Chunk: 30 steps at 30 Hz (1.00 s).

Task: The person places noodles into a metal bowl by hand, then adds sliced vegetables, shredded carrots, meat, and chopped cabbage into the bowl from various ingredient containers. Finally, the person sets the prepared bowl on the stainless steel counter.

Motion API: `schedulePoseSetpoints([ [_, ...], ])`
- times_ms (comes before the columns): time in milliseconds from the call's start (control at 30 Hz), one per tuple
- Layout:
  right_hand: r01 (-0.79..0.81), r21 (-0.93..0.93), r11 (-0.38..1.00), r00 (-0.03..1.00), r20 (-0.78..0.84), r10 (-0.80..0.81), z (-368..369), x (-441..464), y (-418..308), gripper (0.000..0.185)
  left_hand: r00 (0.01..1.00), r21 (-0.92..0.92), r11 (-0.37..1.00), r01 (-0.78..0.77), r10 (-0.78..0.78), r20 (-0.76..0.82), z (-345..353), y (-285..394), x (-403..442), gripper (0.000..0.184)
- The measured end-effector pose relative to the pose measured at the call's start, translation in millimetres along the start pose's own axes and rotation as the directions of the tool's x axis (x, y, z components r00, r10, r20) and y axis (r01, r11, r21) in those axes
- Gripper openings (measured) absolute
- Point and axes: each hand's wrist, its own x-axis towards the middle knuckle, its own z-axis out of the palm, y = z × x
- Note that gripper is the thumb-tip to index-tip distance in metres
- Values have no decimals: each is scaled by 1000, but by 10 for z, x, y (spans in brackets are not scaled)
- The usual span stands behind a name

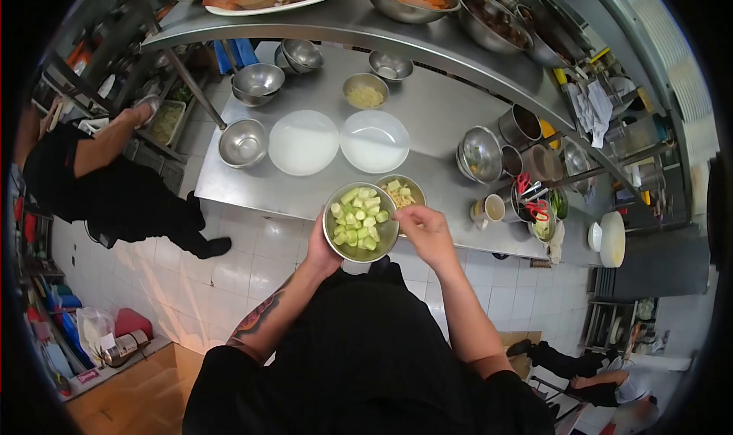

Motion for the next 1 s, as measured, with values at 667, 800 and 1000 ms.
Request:
schedulePoseSetpoints([
  [667, 206, -737, 643, 965, 261, -10, 243, 223, 542, 46, 990, 81, 993, 86, -76, -116, -325, -271, -123, 62],
  [800, 166, -788, 593, 941, 306, 143, 237, 250, 584, 45, 976, 114, 979, 168, -149, -157, -406, -318, -211, 64],
  [1000, 90, -809, 580, 899, 317, 302, 164, 252, 483, 44, 974, 55, 978, 203, -195, -114, -517, -382, -166, 66],
])
